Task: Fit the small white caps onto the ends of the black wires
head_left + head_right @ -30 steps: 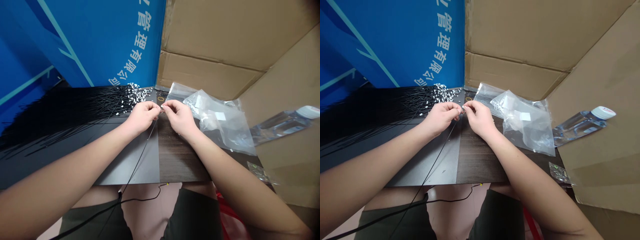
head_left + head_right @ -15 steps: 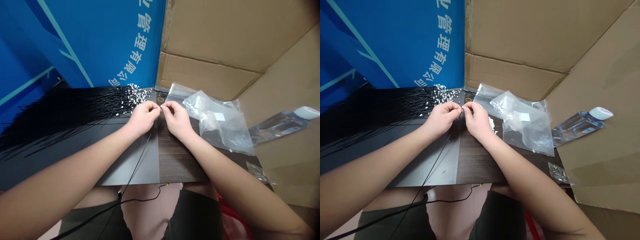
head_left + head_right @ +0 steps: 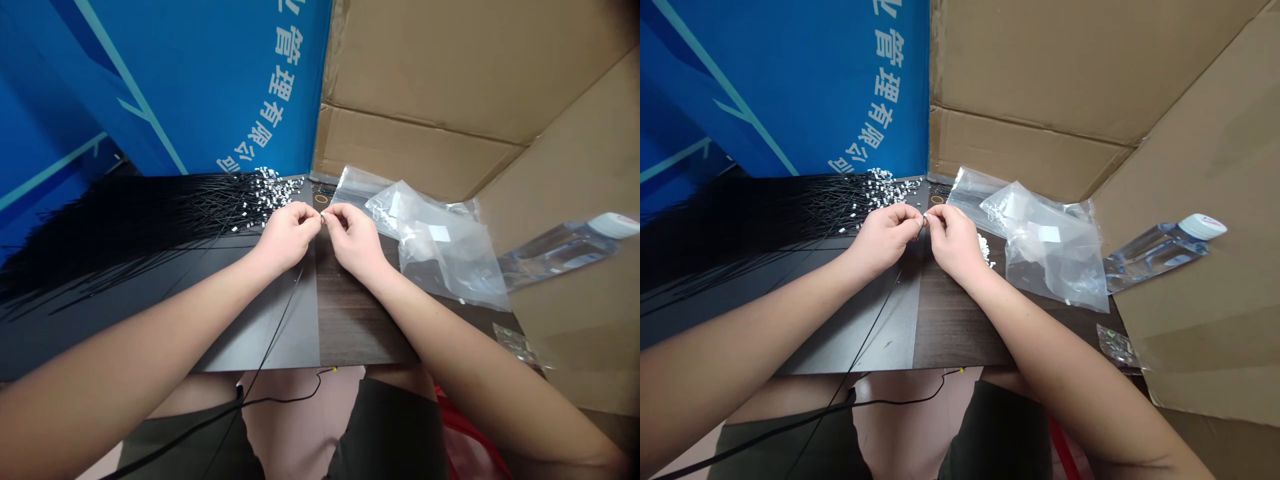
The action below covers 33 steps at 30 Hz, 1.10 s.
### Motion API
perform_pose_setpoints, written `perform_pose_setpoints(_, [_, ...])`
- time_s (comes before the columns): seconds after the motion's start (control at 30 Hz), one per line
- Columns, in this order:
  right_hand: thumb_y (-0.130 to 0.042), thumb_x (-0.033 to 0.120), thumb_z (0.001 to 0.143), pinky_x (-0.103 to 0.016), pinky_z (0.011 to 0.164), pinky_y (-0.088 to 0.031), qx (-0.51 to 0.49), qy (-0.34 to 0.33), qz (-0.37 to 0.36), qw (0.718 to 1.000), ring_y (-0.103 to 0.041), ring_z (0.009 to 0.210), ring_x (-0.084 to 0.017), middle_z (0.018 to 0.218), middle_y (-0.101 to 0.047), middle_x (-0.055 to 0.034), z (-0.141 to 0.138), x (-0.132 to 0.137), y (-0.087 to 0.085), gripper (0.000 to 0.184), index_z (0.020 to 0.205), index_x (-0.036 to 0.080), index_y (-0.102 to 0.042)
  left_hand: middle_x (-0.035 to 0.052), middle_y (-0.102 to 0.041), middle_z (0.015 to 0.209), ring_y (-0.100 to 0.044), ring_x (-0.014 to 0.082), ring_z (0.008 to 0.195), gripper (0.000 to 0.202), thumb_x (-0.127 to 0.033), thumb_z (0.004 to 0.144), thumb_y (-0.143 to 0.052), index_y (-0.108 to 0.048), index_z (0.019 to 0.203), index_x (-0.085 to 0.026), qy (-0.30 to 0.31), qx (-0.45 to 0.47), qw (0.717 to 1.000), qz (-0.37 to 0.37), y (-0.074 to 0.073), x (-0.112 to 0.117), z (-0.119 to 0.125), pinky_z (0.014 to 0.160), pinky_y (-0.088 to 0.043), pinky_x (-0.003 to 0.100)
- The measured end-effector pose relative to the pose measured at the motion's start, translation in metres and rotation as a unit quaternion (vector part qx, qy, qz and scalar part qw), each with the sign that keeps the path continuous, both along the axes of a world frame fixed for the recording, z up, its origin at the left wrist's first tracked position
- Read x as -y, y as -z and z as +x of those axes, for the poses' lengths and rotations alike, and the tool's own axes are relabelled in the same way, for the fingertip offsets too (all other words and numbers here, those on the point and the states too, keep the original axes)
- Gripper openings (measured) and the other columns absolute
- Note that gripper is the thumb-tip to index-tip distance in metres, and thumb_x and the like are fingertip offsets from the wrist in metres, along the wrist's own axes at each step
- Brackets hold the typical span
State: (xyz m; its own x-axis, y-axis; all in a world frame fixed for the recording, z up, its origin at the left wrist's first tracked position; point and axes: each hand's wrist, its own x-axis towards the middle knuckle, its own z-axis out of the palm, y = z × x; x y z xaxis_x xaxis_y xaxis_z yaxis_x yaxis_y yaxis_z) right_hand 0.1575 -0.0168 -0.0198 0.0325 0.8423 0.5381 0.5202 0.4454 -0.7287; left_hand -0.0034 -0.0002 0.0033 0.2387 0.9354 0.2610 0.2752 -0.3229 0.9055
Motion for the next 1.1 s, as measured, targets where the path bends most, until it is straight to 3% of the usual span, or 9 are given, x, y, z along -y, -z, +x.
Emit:
perform_pose_setpoints(0.67, [-0.059, 0.027, 0.099, -0.038, 0.086, -0.052, 0.005, 0.003, 0.000, 1.000, -0.068, 0.089, -0.021, 0.095, -0.076, -0.0039, 0.0006, 0.0005, 0.0011, 0.011, 0.093, 0.023, -0.068, -0.0010, -0.059, 0.066, -0.050, 0.0148, 0.066, 0.018, -0.028, 0.082, -0.065, -0.062, 0.067, -0.020, 0.005, 0.024, 0.999, -0.022, 0.0050, -0.0023, 0.0006, 0.065, -0.038, 0.031])
perform_pose_setpoints(0.93, [-0.058, 0.027, 0.100, -0.040, 0.090, -0.053, 0.001, 0.005, 0.021, 1.000, -0.069, 0.094, -0.022, 0.099, -0.076, -0.0048, 0.0047, -0.0027, 0.0033, 0.009, 0.096, 0.024, -0.066, -0.0016, -0.055, 0.058, -0.056, 0.0142, 0.060, 0.015, -0.027, 0.079, -0.067, -0.067, 0.067, -0.019, 0.061, 0.143, 0.981, -0.120, 0.0084, -0.0038, 0.0037, 0.062, -0.042, 0.030])
perform_pose_setpoints(1.1, [-0.058, 0.027, 0.100, -0.040, 0.092, -0.053, 0.000, 0.004, 0.018, 1.000, -0.069, 0.097, -0.022, 0.101, -0.076, -0.0049, 0.0049, -0.0025, 0.0025, 0.009, 0.096, 0.024, -0.066, 0.0006, -0.063, 0.062, -0.054, 0.0126, 0.059, 0.020, -0.031, 0.080, -0.075, -0.067, 0.066, -0.018, 0.063, 0.137, 0.981, -0.123, 0.0075, -0.0022, 0.0040, 0.062, -0.043, 0.029])
